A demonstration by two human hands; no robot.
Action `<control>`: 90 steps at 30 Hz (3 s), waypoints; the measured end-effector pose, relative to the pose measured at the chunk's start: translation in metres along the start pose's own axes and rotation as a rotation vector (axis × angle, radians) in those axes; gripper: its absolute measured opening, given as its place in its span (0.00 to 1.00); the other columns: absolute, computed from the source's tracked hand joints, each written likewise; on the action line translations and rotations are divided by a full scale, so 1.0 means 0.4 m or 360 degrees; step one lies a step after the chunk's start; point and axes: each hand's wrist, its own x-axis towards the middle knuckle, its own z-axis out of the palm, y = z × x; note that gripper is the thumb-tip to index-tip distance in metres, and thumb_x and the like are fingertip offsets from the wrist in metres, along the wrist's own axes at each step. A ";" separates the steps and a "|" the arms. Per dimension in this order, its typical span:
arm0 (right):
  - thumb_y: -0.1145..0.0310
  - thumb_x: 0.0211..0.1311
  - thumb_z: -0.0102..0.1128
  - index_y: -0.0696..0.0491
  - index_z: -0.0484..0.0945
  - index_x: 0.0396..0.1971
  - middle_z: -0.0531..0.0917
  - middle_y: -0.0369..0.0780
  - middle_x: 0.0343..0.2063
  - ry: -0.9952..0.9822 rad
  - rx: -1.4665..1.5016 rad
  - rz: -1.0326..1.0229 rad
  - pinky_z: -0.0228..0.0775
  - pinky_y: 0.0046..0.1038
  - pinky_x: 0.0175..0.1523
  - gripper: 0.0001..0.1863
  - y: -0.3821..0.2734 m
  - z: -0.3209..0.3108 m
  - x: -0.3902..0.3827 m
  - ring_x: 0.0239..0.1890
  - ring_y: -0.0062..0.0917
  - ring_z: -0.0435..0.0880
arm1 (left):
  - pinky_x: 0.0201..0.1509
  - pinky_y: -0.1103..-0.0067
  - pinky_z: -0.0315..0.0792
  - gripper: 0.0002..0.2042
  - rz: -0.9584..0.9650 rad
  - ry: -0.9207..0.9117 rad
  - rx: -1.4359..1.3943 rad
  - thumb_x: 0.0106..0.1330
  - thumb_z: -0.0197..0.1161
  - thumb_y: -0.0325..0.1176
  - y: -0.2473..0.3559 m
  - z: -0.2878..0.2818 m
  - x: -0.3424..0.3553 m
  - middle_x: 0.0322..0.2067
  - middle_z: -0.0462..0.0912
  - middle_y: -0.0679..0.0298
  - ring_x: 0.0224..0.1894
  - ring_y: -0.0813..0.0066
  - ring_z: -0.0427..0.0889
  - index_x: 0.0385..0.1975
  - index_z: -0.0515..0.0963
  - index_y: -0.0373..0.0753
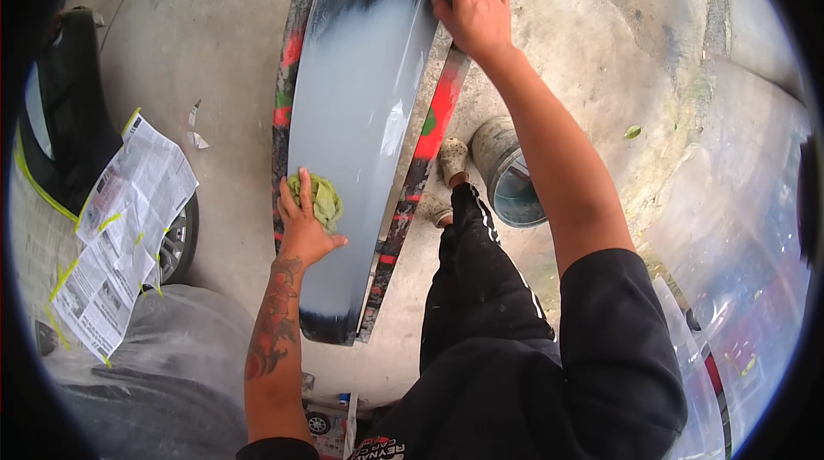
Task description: The person wet sands a car part placed on a stand using a sanding block while holding a cloth, rinses sandpaper and a sponge in a bucket of water, and resumes sanding the car part.
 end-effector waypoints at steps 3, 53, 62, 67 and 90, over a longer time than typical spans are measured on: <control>0.54 0.63 0.63 0.43 0.79 0.49 0.83 0.38 0.53 -0.0285 -0.0008 0.0262 0.70 0.49 0.56 0.17 0.020 -0.005 0.076 0.55 0.44 0.78 | 0.77 0.47 0.48 0.78 0.0025 0.0011 -0.0025 0.35 0.88 0.35 -0.003 0.009 -0.006 0.74 0.26 0.38 0.77 0.32 0.36 0.77 0.23 0.60; 0.61 0.53 0.69 0.44 0.79 0.45 0.81 0.35 0.51 -0.0141 0.0042 0.0004 0.69 0.44 0.53 0.18 -0.071 -0.041 -0.168 0.55 0.37 0.77 | 0.75 0.43 0.54 0.77 0.0095 0.0081 0.0008 0.37 0.87 0.35 -0.018 0.019 0.005 0.74 0.25 0.41 0.75 0.27 0.38 0.77 0.23 0.62; 0.63 0.50 0.70 0.43 0.80 0.43 0.79 0.36 0.55 -0.0162 0.0171 -0.0032 0.67 0.41 0.54 0.18 -0.147 -0.055 -0.314 0.54 0.35 0.76 | 0.74 0.42 0.54 0.76 0.0018 0.0050 0.0011 0.39 0.87 0.35 -0.014 0.016 0.008 0.75 0.25 0.42 0.75 0.26 0.41 0.76 0.23 0.64; 0.63 0.50 0.69 0.45 0.80 0.43 0.80 0.36 0.53 -0.0048 0.0190 0.0082 0.67 0.43 0.53 0.17 -0.149 -0.039 -0.290 0.52 0.38 0.77 | 0.75 0.44 0.56 0.75 0.0065 0.0044 -0.0017 0.41 0.86 0.35 -0.018 0.017 0.010 0.75 0.25 0.41 0.75 0.28 0.41 0.76 0.22 0.66; 0.65 0.48 0.72 0.43 0.77 0.41 0.75 0.36 0.56 -0.0668 0.0563 -0.0316 0.66 0.40 0.53 0.18 -0.423 -0.086 -0.821 0.54 0.35 0.74 | 0.81 0.54 0.46 0.75 -0.0032 0.0001 0.0065 0.38 0.86 0.36 -0.016 0.014 0.022 0.79 0.28 0.57 0.78 0.36 0.30 0.78 0.25 0.52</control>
